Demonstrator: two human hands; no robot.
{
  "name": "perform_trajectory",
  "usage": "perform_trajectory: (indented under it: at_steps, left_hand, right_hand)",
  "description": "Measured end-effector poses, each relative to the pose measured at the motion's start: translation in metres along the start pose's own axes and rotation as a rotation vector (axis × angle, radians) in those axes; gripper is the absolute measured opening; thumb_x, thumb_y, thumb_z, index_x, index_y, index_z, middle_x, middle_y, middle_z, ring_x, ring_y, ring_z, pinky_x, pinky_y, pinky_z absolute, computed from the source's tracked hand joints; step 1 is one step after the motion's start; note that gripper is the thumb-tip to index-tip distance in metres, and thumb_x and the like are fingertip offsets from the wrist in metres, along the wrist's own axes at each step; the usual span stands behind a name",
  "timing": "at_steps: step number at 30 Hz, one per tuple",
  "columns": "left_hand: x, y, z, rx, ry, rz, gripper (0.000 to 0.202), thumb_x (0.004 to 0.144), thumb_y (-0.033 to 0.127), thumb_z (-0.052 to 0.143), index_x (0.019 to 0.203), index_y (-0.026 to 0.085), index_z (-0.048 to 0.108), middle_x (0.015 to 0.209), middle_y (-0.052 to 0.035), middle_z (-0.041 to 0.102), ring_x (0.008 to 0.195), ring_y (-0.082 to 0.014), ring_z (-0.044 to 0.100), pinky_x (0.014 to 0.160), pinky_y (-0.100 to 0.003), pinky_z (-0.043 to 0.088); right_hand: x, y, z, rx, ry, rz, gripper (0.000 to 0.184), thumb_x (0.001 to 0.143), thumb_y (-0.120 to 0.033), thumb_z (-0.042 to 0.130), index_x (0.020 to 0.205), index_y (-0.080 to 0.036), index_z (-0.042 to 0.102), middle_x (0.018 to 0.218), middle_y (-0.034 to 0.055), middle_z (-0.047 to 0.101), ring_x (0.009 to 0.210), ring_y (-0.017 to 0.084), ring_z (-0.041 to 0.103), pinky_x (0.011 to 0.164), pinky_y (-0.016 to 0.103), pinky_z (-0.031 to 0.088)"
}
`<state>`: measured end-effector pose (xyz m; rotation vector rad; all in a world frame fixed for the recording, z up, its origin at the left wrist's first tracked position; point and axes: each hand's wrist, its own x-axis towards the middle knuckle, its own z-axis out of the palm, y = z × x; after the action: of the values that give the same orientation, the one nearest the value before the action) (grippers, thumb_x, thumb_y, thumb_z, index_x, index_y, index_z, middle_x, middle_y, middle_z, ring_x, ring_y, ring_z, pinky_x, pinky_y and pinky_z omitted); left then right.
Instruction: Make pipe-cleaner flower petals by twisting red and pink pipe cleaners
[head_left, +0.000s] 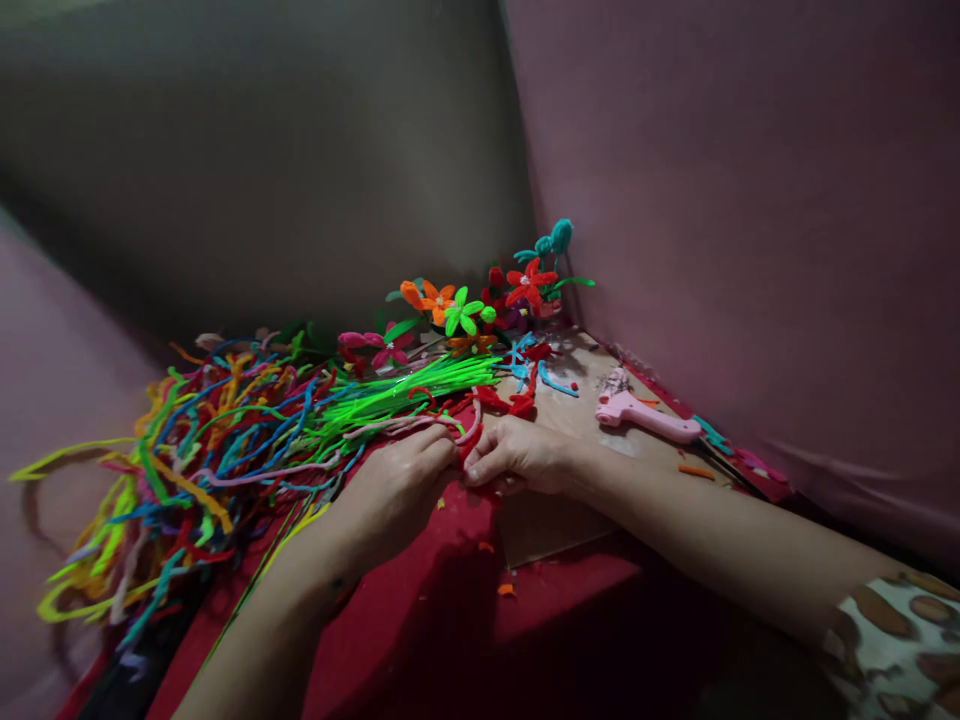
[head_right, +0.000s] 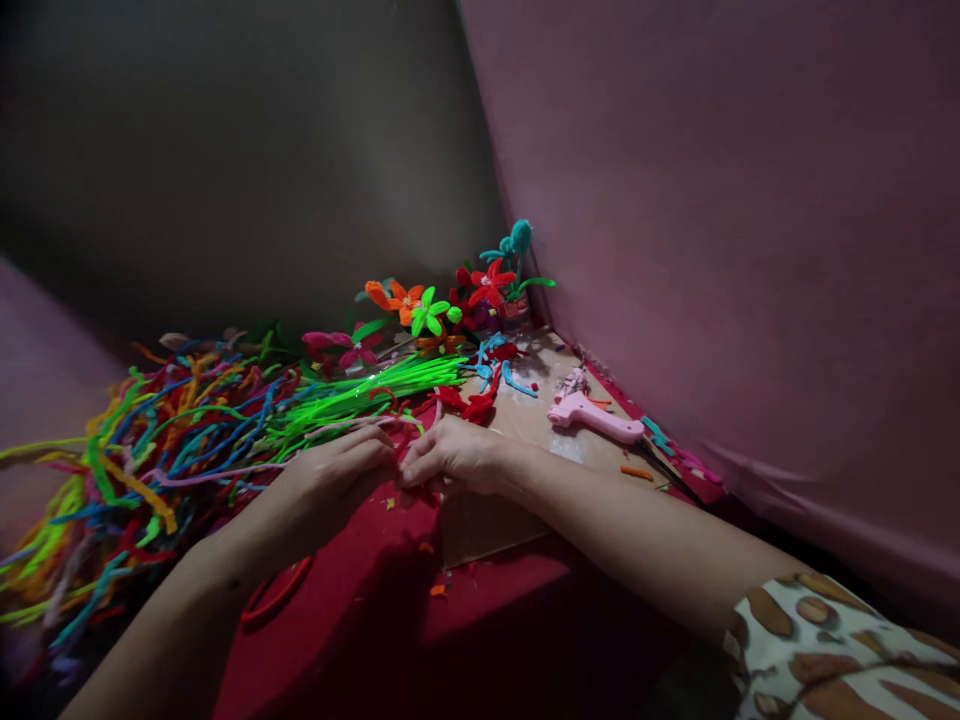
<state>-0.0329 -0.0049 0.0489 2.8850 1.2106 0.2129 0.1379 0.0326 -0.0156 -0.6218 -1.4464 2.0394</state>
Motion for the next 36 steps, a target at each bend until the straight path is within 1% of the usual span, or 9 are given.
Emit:
perform_trajectory:
  at_steps: [5, 9, 15, 21, 26, 29, 31, 33, 36]
  left_hand:
    - [-0.002, 0.009, -0.002, 0.207, -0.091, -0.015, 0.019, 0.083, 0.01, 0.036, 0.08, 0.016, 0.054, 0.086, -0.0079, 0.057, 0.07, -0.0166, 0.051, 0.058, -0.027, 0.035]
    - [-0.001, 0.02, -0.004, 0.361, -0.154, -0.114, 0.02, 0.08, 0.008, 0.037, 0.082, 0.016, 0.056, 0.082, -0.0085, 0.059, 0.061, -0.0165, 0.052, 0.05, -0.027, 0.029]
    - [-0.002, 0.028, -0.008, 0.417, -0.22, -0.18, 0.021, 0.078, 0.008, 0.037, 0.082, 0.014, 0.056, 0.077, -0.0092, 0.06, 0.059, -0.0167, 0.054, 0.047, -0.026, 0.027]
    - [-0.006, 0.026, -0.009, 0.406, -0.18, -0.159, 0.018, 0.077, 0.009, 0.038, 0.078, 0.016, 0.055, 0.072, -0.0073, 0.059, 0.053, -0.0144, 0.049, 0.045, -0.025, 0.025]
    - [-0.006, 0.027, -0.001, 0.348, -0.102, -0.267, 0.018, 0.078, 0.012, 0.038, 0.076, 0.015, 0.055, 0.069, -0.0074, 0.056, 0.051, -0.0145, 0.046, 0.046, -0.026, 0.018]
    - [-0.003, 0.019, 0.008, 0.075, 0.043, -0.404, 0.012, 0.076, 0.018, 0.045, 0.066, 0.017, 0.053, 0.06, -0.0032, 0.051, 0.048, -0.0123, 0.04, 0.047, -0.025, 0.019]
    - [-0.001, 0.012, 0.012, -0.332, 0.092, -0.535, 0.016, 0.073, 0.023, 0.051, 0.058, 0.017, 0.048, 0.052, 0.0011, 0.042, 0.044, -0.0094, 0.035, 0.045, -0.023, 0.02]
    - [-0.001, 0.006, 0.015, -0.842, 0.056, -0.689, 0.023, 0.071, 0.028, 0.055, 0.054, 0.017, 0.045, 0.045, 0.0054, 0.032, 0.038, -0.0063, 0.027, 0.04, -0.02, 0.019]
    - [-0.005, 0.003, 0.017, -1.435, 0.011, -0.886, 0.021, 0.065, 0.024, 0.059, 0.053, 0.016, 0.044, 0.043, 0.0071, 0.031, 0.034, -0.0035, 0.021, 0.033, -0.017, 0.017]
  right_hand:
    - [0.003, 0.007, -0.003, -0.092, 0.012, -0.021, 0.013, 0.057, -0.021, 0.067, 0.056, -0.011, 0.058, 0.048, -0.0016, 0.055, 0.036, 0.004, 0.033, 0.035, 0.019, 0.017]
    - [0.007, 0.012, -0.002, -0.147, 0.074, -0.069, 0.011, 0.057, -0.02, 0.066, 0.057, -0.011, 0.06, 0.044, -0.003, 0.053, 0.036, 0.004, 0.032, 0.036, 0.02, 0.018]
    - [0.007, 0.01, 0.003, -0.143, 0.031, -0.094, 0.009, 0.059, -0.02, 0.065, 0.06, -0.011, 0.062, 0.05, -0.001, 0.058, 0.037, 0.005, 0.035, 0.035, 0.02, 0.018]
    - [0.003, 0.004, 0.006, -0.072, -0.018, -0.059, 0.005, 0.058, -0.016, 0.062, 0.059, -0.011, 0.061, 0.051, 0.0002, 0.06, 0.036, 0.005, 0.039, 0.035, 0.019, 0.021]
    - [0.005, 0.004, 0.01, -0.285, 0.143, -0.193, 0.005, 0.061, -0.012, 0.058, 0.058, -0.013, 0.063, 0.048, -0.0016, 0.056, 0.043, 0.007, 0.043, 0.044, 0.021, 0.031]
    - [0.003, 0.004, 0.015, -0.601, 0.302, -0.286, 0.013, 0.066, -0.009, 0.055, 0.058, -0.013, 0.064, 0.051, -0.0001, 0.057, 0.049, 0.01, 0.049, 0.05, 0.022, 0.033]
    - [0.0, 0.005, 0.02, -0.832, 0.412, -0.389, 0.013, 0.07, -0.012, 0.055, 0.063, -0.014, 0.066, 0.057, 0.0023, 0.061, 0.054, 0.012, 0.051, 0.054, 0.024, 0.034]
    - [-0.004, 0.008, 0.023, -1.052, 0.488, -0.527, 0.014, 0.075, -0.015, 0.053, 0.07, -0.014, 0.066, 0.063, 0.0054, 0.063, 0.058, 0.014, 0.053, 0.057, 0.026, 0.035]
    - [-0.01, 0.014, 0.028, -1.354, 0.494, -0.791, 0.019, 0.08, -0.015, 0.045, 0.073, -0.012, 0.063, 0.069, 0.0098, 0.063, 0.064, 0.017, 0.053, 0.059, 0.029, 0.035]
